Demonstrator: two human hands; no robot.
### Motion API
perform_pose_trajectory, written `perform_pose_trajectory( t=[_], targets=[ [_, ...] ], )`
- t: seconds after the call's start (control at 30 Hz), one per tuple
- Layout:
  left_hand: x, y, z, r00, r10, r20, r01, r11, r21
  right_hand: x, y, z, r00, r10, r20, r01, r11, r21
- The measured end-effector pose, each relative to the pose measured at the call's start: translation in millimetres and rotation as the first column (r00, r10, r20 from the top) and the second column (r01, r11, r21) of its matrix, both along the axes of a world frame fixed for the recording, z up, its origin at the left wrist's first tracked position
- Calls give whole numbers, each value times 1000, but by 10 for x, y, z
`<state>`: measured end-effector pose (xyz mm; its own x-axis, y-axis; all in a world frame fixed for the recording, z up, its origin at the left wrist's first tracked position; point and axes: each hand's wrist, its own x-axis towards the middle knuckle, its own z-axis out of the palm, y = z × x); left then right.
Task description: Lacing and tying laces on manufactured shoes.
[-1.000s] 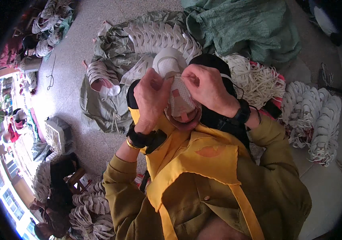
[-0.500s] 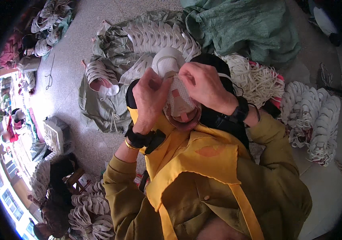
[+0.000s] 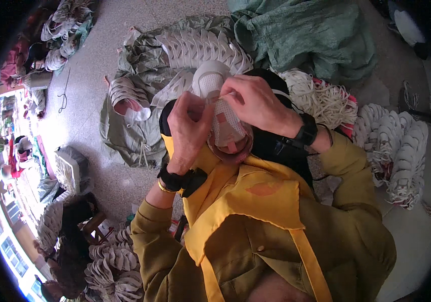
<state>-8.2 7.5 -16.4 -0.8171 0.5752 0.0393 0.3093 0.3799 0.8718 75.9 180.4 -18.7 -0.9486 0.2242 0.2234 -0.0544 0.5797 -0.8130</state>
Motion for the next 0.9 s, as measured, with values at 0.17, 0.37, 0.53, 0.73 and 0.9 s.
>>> perform_pose_trajectory(
  t=[0.17, 0.37, 0.53, 0.73, 0.9],
  targets=[
    [-6, -24, -10, 999, -9, 51, 8, 1000, 14, -30, -67, -95, 999, -3, -52, 7, 996, 86],
    [5, -29, -64, 998, -5, 61, 2, 998, 60, -39, -70, 46, 995, 101, -8, -99, 983, 157],
    [-51, -36, -114, 995, -57, 79, 52, 996, 75, -86, -50, -66, 989, 150, 6, -146, 949, 279],
    [-167, -56, -99, 968, -178, 175, 169, 983, 66, -81, -61, -71, 993, 120, -14, -114, 971, 210],
    [-240, -36, -105, 969, -224, 105, 220, 974, 52, -81, -61, -134, 995, 97, -33, -88, 972, 218]
  ],
)
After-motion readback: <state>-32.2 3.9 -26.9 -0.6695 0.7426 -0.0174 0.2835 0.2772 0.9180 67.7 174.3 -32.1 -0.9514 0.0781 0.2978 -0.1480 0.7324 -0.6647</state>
